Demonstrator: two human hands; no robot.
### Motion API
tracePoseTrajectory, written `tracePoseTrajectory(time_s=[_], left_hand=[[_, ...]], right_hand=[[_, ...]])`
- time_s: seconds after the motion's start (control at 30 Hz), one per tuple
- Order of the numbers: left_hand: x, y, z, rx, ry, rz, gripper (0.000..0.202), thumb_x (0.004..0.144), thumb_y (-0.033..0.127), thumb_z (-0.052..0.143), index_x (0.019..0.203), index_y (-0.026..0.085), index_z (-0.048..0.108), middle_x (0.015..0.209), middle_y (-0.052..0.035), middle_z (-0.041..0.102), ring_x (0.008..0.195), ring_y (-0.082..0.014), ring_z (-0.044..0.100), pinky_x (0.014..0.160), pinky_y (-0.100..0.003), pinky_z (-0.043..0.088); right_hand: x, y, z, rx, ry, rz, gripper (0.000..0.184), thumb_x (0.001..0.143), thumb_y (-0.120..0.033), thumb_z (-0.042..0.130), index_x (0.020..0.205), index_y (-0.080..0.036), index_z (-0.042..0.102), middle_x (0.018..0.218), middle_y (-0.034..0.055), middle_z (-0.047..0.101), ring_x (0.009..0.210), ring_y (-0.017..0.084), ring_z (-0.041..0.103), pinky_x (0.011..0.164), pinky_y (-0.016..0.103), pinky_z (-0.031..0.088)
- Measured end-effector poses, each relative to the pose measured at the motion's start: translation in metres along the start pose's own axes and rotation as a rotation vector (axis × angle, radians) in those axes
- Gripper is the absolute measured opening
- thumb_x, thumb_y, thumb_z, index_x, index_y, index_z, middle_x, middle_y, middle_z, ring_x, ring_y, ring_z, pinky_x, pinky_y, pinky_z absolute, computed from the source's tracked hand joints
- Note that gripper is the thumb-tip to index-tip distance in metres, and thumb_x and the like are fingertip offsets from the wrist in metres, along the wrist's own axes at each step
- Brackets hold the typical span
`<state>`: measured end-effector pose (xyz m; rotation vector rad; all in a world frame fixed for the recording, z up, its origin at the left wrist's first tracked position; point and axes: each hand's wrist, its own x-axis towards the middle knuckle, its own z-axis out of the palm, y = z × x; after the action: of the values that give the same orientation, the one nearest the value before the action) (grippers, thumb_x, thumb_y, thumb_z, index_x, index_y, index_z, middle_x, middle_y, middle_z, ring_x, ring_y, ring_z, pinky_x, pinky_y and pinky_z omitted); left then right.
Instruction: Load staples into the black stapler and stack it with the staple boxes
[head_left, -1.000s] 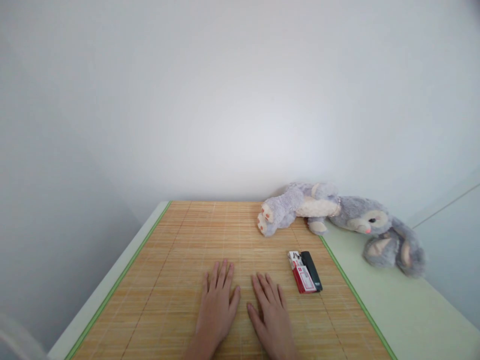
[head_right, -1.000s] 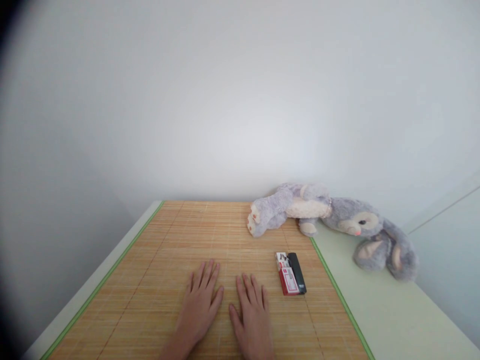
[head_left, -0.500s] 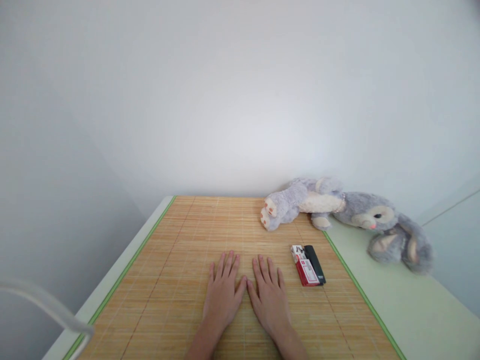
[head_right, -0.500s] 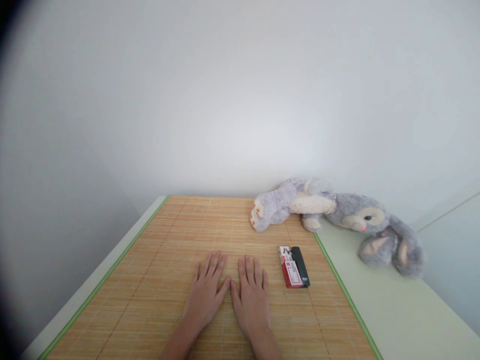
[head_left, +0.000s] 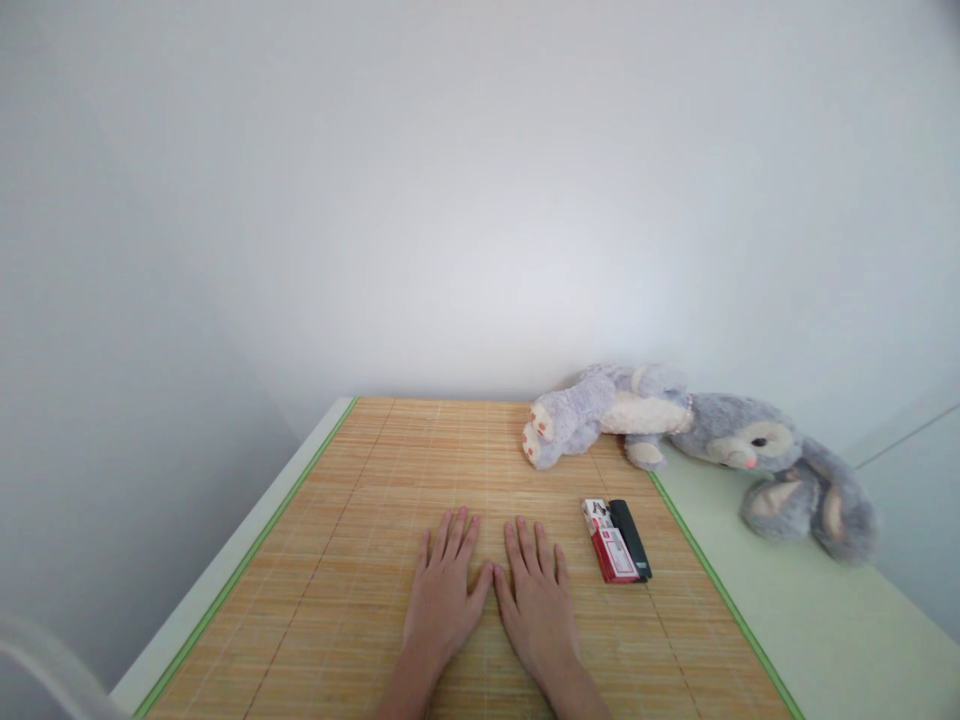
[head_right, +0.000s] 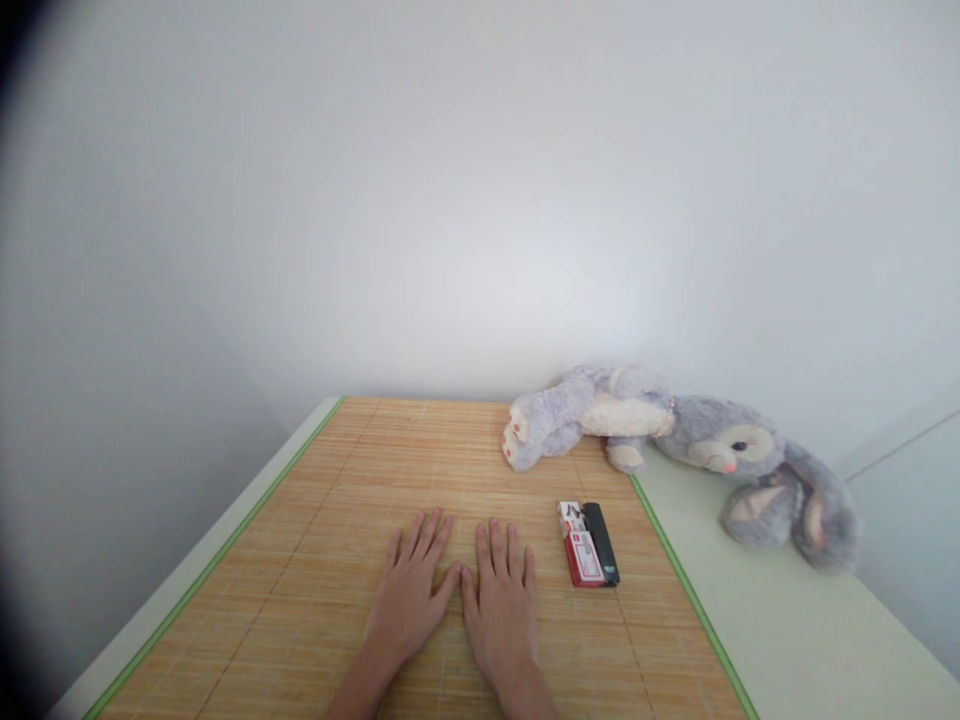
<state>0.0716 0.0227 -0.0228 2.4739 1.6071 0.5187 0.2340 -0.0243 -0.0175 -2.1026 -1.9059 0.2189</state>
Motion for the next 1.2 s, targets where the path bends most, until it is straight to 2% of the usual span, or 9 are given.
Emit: tracePoseTrajectory(time_s=[0.2,0.57,1.0,1.2], left_hand=[[-0.0009,-0.0049,0.0074,0.094,0.012,0.021,0.064,0.103,0.050,0.039,0.162,0.034,0.021,0.171,0.0015,0.019,0.158,-0.0279,0.016,0.127,-0.056,0.017],[0.0013,-0.0040,0.0088,0.115,-0.017,0.013,0.063,0.105,0.053,0.033,0.163,0.036,0.016,0.172,0.0024,0.014,0.159,-0.0270,0.013,0.127,-0.058,0.015],[0.0001,-0.0065,0.0098,0.086,-0.024,0.014,0.063,0.104,0.050,0.035,0.162,0.037,0.015,0.171,0.0038,0.016,0.159,-0.0272,0.015,0.127,-0.058,0.016],[-0.0008,-0.0098,0.0101,0.072,-0.023,0.009,0.065,0.103,0.055,0.034,0.163,0.037,0.016,0.171,0.0049,0.017,0.158,-0.0260,0.017,0.128,-0.056,0.018]], right_hand=[[0.0009,-0.0005,0.0037,-0.072,0.013,0.011,0.060,0.106,-0.057,0.023,0.162,-0.035,0.018,0.171,-0.0064,0.013,0.160,0.029,0.002,0.127,0.057,0.008],[0.0020,0.0005,0.0041,-0.101,0.028,0.025,0.059,0.106,-0.057,0.021,0.162,-0.036,0.017,0.171,-0.0064,0.012,0.160,0.031,0.003,0.126,0.061,0.010],[0.0024,-0.0001,0.0067,-0.125,0.032,0.016,0.059,0.105,-0.055,0.026,0.161,-0.037,0.022,0.170,-0.0046,0.014,0.158,0.035,0.011,0.124,0.066,0.014],[0.0027,0.0083,0.0040,-0.091,0.002,0.000,0.060,0.105,-0.056,0.025,0.162,-0.036,0.018,0.170,-0.0044,0.016,0.158,0.029,0.016,0.125,0.062,0.018]])
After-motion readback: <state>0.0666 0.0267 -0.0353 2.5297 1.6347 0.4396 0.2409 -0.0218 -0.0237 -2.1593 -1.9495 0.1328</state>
